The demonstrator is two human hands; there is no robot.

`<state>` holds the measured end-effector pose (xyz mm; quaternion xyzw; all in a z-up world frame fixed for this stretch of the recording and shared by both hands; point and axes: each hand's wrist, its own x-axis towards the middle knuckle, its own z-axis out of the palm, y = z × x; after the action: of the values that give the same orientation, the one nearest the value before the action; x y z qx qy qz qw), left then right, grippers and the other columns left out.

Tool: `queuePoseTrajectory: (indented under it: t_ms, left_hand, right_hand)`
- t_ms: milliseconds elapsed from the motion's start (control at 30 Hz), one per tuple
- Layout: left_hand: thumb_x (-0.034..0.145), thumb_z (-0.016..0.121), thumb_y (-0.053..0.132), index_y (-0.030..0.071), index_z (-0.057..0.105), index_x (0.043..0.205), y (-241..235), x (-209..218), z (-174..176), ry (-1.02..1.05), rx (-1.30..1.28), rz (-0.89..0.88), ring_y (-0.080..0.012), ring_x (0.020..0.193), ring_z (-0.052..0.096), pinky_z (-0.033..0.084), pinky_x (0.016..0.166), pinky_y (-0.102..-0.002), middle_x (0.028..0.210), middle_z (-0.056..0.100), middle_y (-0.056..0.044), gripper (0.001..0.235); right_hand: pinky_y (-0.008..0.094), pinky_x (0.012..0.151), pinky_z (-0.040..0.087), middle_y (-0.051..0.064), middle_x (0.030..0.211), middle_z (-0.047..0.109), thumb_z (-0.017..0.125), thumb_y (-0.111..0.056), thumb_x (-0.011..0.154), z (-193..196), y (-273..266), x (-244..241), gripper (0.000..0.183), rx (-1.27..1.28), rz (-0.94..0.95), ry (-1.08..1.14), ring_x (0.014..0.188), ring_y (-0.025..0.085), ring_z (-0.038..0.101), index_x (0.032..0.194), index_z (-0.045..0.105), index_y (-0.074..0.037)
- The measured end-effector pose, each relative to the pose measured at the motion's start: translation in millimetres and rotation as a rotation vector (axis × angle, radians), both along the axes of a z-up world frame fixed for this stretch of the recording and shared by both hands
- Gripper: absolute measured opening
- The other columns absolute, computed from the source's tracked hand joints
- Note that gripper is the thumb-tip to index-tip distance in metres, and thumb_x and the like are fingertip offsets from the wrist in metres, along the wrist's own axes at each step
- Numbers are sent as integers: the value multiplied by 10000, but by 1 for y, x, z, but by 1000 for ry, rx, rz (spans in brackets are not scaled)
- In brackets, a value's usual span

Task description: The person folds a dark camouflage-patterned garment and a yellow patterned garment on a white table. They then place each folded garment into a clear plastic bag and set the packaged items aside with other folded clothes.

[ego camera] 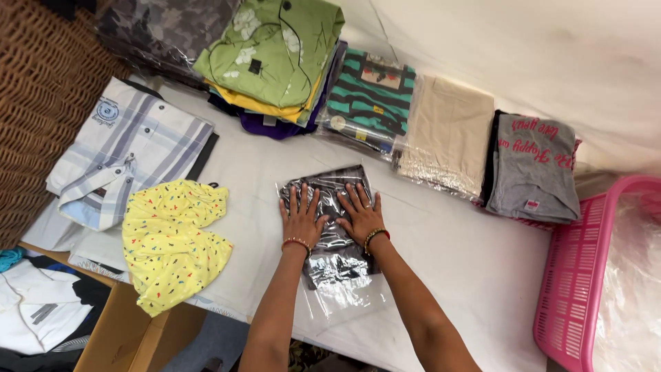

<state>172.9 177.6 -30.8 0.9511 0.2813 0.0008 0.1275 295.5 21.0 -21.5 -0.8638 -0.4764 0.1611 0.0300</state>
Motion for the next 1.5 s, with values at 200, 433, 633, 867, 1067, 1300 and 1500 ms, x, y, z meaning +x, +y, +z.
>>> queuePoseTrajectory:
  t_ms: [200, 433, 633, 867, 1067, 1300, 1500]
  left_hand:
    - [930, 574, 203, 304, 334, 1583, -11, -62, 7, -260, 45, -108, -298, 1559, 163, 81, 1230, -636, 1676, 231, -59, 703]
    - [768, 594, 39, 342, 454, 1496, -82, -200, -23, -212, 187, -482, -269, 1453, 310, 194, 1179, -617, 1526, 406, -79, 801]
    - [869, 718, 280, 206, 643, 1322, -111, -191, -40, -456, 76, -436, -304, 1340, 403, 251, 1134, -623, 1466, 461, -98, 464]
    - [840, 682, 74, 133, 754, 936, -114, -179, -15, -583, -394, -32, -238, 1102, 613, 498, 968, -401, 1137, 736, -13, 133]
    - [890, 738, 204, 157, 792, 841, -118, -179, -34, -494, -428, 311, -188, 914, 583, 427, 926, -388, 888, 718, 24, 86]
    - [953, 722, 377, 171, 773, 865, -110, -172, -86, -466, -558, 608, -108, 723, 661, 286, 1047, -337, 847, 640, 48, 230]
    - [957, 628, 353, 163, 710, 736, -107, -154, -48, -202, -407, 562, -141, 864, 544, 264, 965, -379, 595, 702, 37, 303]
  right_hand:
    - [440, 1212, 359, 42, 1587, 489, 620, -188, 968, -11, -61, 31, 467, 552, 82, 94, 1486, 282, 411, 1431, 560, -188]
    - [445, 1067, 433, 84, 1412, 587, 657, -18, 771, -20, -213, -4, 598, 408, 273, -109, 1270, 257, 566, 1342, 618, -190]
    - [459, 1055, 424, 93, 1405, 561, 675, -40, 760, -9, -195, -15, 630, 438, 331, -166, 1258, 273, 557, 1353, 634, -250]
    - [408, 1015, 461, -18, 1278, 672, 712, -54, 822, -26, -190, -15, 168, 553, 76, 152, 1204, 242, 564, 943, 749, -164]
    - [421, 1006, 440, -3, 1295, 647, 785, -180, 821, -22, -184, -30, 133, 535, -140, 378, 1204, 252, 501, 942, 754, -137]
    - [451, 1014, 374, -37, 1178, 688, 773, -366, 815, -55, -171, -24, 236, 518, -362, 376, 1157, 208, 492, 731, 803, -147]
    - [434, 978, 414, 15, 936, 739, 597, -363, 1040, -115, -165, 0, 446, 353, -596, 381, 1050, 216, 548, 716, 769, -109]
